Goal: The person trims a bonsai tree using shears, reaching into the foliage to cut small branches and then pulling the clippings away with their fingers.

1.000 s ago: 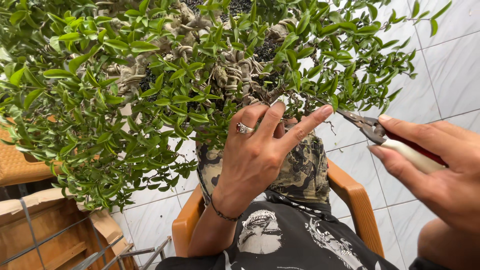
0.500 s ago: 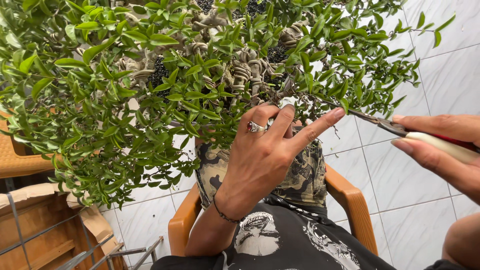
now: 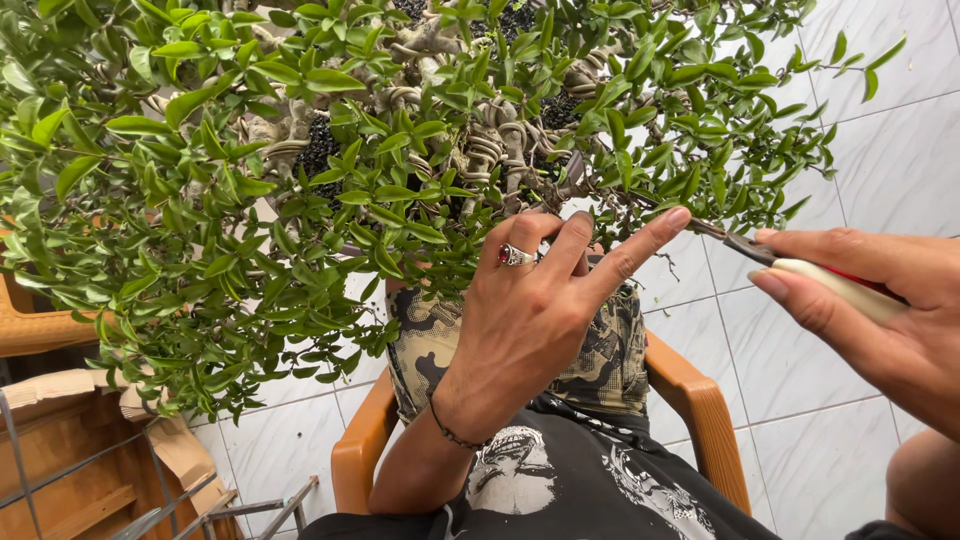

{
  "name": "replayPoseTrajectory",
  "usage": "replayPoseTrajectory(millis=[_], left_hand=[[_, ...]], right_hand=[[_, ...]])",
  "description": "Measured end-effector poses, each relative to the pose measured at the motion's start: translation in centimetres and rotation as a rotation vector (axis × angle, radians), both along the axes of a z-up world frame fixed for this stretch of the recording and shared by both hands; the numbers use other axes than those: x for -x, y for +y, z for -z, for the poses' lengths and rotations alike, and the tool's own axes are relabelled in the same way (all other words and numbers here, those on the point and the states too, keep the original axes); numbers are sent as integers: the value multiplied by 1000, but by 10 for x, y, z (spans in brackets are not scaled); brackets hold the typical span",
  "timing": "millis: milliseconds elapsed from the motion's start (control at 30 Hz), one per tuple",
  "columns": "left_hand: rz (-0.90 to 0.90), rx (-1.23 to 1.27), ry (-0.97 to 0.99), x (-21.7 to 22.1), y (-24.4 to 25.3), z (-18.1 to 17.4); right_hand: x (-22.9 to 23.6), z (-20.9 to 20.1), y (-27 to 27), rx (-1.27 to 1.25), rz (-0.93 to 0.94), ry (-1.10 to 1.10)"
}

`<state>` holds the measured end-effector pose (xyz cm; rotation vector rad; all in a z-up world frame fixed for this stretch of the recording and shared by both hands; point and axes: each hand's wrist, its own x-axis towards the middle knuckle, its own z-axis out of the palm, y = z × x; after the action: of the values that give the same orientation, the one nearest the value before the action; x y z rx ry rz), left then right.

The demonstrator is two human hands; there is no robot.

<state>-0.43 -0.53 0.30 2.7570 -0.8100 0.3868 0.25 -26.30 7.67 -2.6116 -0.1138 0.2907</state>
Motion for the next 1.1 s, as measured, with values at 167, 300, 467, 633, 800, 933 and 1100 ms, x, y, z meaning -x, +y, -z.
replayPoseTrajectory(millis=[167, 300, 467, 633, 800, 933, 1100], left_hand=[[-1, 28, 14, 1, 0, 0], [-1, 13, 18, 1, 0, -4], [15, 60, -49, -1, 2, 5], [-2, 56, -108, 0, 2, 6], [-21, 27, -114, 0, 1, 3], [-6, 32, -122, 0, 1, 6], [-21, 41, -130, 0, -1, 7]], right_hand=[[3, 3, -1, -2, -21, -48], [14, 14, -2, -37, -27, -156], [45, 41, 3, 87, -118, -480], [59, 82, 11, 246, -110, -739], [64, 95, 24, 226, -60, -807], [64, 99, 29, 225, -22, -821], [59, 101, 38, 178, 18, -876]])
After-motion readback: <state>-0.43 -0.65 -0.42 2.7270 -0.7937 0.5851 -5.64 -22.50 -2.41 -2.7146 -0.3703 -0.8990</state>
